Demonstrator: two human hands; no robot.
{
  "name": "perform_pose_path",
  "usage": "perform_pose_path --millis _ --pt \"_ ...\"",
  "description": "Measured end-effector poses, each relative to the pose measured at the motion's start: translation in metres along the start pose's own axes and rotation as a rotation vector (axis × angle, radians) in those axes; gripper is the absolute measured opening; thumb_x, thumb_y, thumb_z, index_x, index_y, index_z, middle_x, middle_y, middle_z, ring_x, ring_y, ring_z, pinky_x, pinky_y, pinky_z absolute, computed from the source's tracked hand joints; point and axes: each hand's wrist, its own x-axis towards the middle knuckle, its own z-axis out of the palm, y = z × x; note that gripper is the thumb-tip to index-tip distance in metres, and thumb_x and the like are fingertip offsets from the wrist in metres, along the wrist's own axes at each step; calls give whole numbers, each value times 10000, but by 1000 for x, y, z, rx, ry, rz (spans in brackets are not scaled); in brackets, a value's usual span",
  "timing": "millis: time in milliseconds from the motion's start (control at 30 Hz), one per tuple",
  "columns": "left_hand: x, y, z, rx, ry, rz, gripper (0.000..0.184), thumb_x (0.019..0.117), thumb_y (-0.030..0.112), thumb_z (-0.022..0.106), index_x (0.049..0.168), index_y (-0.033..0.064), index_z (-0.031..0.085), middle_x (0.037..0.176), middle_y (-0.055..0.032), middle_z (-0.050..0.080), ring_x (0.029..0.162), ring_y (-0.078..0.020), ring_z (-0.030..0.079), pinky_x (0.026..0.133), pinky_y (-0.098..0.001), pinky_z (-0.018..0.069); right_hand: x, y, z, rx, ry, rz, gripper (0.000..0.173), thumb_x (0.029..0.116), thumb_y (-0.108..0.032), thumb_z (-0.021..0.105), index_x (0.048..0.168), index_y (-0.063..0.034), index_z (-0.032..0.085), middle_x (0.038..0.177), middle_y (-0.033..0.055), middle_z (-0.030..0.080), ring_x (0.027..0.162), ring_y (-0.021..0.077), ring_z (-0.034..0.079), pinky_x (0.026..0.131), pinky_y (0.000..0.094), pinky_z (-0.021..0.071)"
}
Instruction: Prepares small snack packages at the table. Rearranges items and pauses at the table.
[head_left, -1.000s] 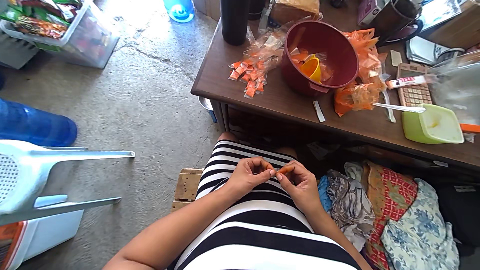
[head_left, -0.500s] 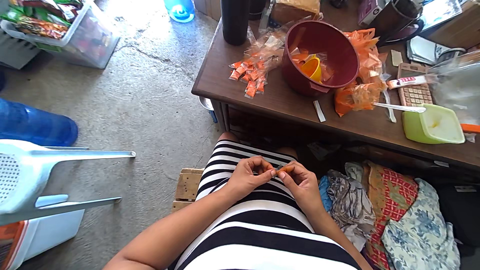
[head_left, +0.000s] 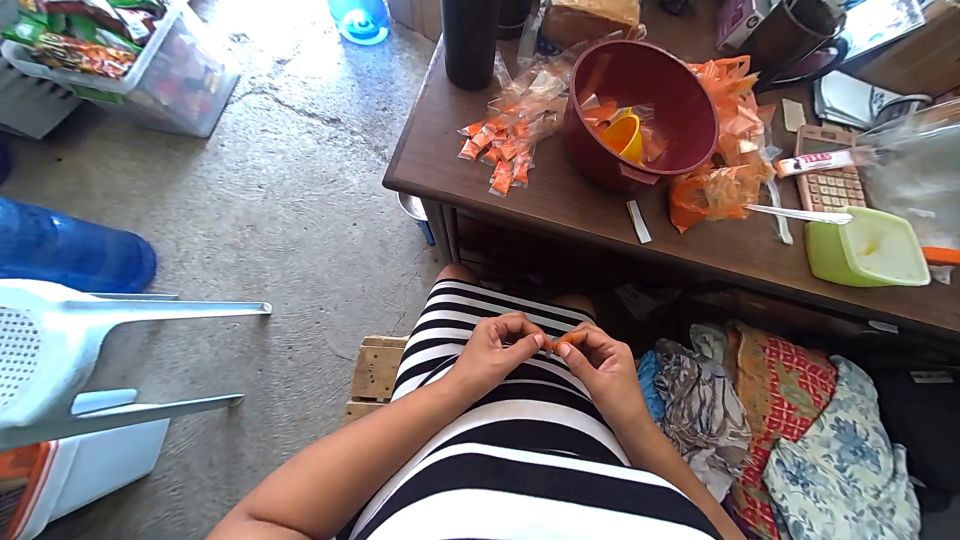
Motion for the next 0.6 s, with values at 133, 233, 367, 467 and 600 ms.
perform_pose_path --millis 133,233,367,467,600 --pt "0 0 0 27 -2 13 124 928 57 603 867 60 712 872 92 655 826 34 626 760 -159 532 0 -1 0 -8 3 13 80 884 -132 707 894 -58 737 850 -67 635 637 -72 506 558 84 429" --pt "0 -1 0 51 -3 25 113 927 64 617 870 56 714 876 87 650 821 40 618 749 -149 525 -1 0 1 -21 15 14 83 858 -141 742 883 -61 742 835 -64 634 615 -69 495 541 84 423" --pt "-1 -1 1 70 6 32 109 919 57 622 864 49 715 867 89 644 807 46 609 738 -144 519 -1 -1 1 -41 24 22 68 855 -126 728 877 -64 743 824 -63 632 614 -66 499 539 82 421" --pt "-1 -1 1 69 1 40 107 917 54 624 861 50 716 870 86 647 813 44 613 743 -145 522 -1 -1 2 -36 27 22 60 856 -109 713 872 -58 739 821 -62 628 615 -69 494 540 81 415" --pt "-1 -2 0 57 -16 37 83 909 72 648 862 58 715 860 88 642 807 44 606 736 -142 515 -2 0 2 -25 22 17 51 857 -98 706 872 -59 734 822 -63 624 616 -66 497 541 83 421"
